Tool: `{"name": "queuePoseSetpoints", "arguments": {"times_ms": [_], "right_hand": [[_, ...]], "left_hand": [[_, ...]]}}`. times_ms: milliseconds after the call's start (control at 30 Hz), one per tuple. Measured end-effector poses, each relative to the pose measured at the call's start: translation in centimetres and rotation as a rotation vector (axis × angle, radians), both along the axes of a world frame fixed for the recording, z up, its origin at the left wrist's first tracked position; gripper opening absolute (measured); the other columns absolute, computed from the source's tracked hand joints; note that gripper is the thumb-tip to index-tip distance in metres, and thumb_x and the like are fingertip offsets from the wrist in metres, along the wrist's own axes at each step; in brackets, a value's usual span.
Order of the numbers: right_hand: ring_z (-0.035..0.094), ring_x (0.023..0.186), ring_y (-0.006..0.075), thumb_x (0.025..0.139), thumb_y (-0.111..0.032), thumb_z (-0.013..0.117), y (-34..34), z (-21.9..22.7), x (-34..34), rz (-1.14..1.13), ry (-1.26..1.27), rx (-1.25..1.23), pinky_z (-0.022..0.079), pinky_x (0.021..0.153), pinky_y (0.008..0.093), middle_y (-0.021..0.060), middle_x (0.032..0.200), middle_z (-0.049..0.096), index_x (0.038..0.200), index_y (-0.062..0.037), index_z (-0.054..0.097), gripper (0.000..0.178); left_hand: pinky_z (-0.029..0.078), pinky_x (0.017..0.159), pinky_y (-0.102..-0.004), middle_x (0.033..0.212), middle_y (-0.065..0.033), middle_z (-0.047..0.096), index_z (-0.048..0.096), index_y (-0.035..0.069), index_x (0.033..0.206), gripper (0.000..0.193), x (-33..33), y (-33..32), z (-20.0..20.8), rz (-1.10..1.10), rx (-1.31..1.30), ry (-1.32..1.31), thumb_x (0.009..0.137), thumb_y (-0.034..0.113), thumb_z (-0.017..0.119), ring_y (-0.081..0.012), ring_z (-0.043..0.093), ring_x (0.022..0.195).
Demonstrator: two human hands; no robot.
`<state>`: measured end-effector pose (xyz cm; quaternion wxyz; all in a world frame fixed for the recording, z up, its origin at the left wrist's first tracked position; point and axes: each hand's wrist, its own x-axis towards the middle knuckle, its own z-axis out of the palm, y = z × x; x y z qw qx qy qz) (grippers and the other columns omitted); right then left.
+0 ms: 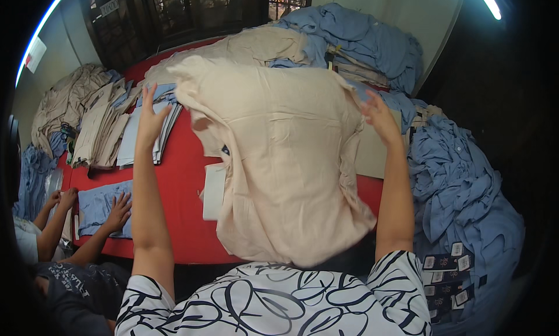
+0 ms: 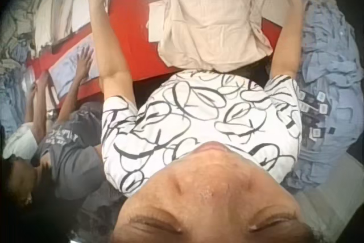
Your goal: The person folds garments using a cardboard guide and places them into plastic bags on a table.
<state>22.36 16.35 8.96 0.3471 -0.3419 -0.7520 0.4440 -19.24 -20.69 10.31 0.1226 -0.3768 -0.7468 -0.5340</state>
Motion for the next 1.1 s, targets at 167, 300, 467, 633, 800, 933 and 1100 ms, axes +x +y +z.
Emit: {"name": "queuePoseSetpoints", "arguments": {"times_ms": [167,300,467,633,800,933,1100], "right_hand": [[0.060,0.100,0.0278,0.088,-0.034,0.069,-7.5,-9.9,8.7,0.051,-0.599,0.108,0.049,0.089,0.0379,0.0168,0.123,0.058,0.138,-0.0049,0.049,0.061],[0.057,0.107,0.0395,0.085,-0.037,0.071,-14.0,-14.9,10.3,-0.294,-0.712,0.335,0.047,0.093,0.0448,0.0226,0.120,0.057,0.133,-0.0030,0.052,0.062],[0.054,0.112,0.0390,0.082,-0.034,0.074,-12.4,-20.2,10.2,-0.479,-0.621,0.247,0.044,0.096,0.0438,0.0233,0.118,0.056,0.117,0.0016,0.058,0.052],[0.060,0.095,0.0260,0.077,-0.019,0.079,-10.7,-17.0,16.4,-0.237,-0.132,-0.026,0.047,0.081,0.0377,0.0163,0.105,0.062,0.092,0.0017,0.062,0.031],[0.062,0.084,0.0251,0.077,-0.013,0.075,-13.9,-12.4,19.6,-0.088,-0.741,-0.096,0.049,0.076,0.0368,0.0148,0.100,0.064,0.094,0.0008,0.060,0.026],[0.059,0.104,0.0334,0.083,-0.010,0.067,-15.7,-13.2,14.7,-0.289,-0.577,0.212,0.047,0.091,0.0401,0.0183,0.114,0.061,0.106,-0.0012,0.062,0.025],[0.040,0.135,0.0370,0.092,-0.016,0.058,-17.9,-19.5,7.7,-0.099,-0.495,0.646,0.031,0.113,0.0451,0.0201,0.144,0.045,0.132,-0.0045,0.053,0.043]], "left_hand": [[0.049,0.088,-0.0445,0.113,-0.0191,0.057,0.058,0.001,0.115,0.037,13.2,-3.9,-9.4,-0.087,-0.265,-0.086,0.087,0.022,0.071,-0.0370,0.059,0.105],[0.048,0.071,-0.0462,0.089,-0.0152,0.056,0.055,0.001,0.092,0.031,21.9,-9.2,-14.5,-0.033,-0.731,-0.199,0.086,0.027,0.072,-0.0364,0.059,0.084],[0.046,0.068,-0.0472,0.082,-0.0184,0.056,0.054,0.000,0.089,0.030,22.9,-9.6,-18.3,-0.094,-0.631,-0.170,0.087,0.025,0.069,-0.0379,0.058,0.077],[0.042,0.062,-0.0288,0.077,-0.0036,0.051,0.048,0.000,0.097,0.021,21.4,-13.8,-17.4,-0.060,0.048,-0.580,0.100,0.020,0.055,-0.0109,0.045,0.068],[0.048,0.069,-0.0361,0.087,-0.0127,0.063,0.051,0.001,0.112,0.029,25.0,-17.7,-10.7,0.042,-0.416,-0.634,0.097,0.024,0.059,-0.0235,0.057,0.065],[0.050,0.079,-0.0413,0.105,-0.0185,0.061,0.057,0.004,0.120,0.040,24.4,-19.4,-10.6,0.011,-0.999,-0.326,0.088,0.025,0.068,-0.0367,0.062,0.091],[0.048,0.094,-0.0391,0.131,-0.0164,0.055,0.056,0.002,0.126,0.037,19.4,-13.5,-15.5,0.133,-0.557,0.052,0.091,0.013,0.062,-0.0354,0.053,0.119]]}}
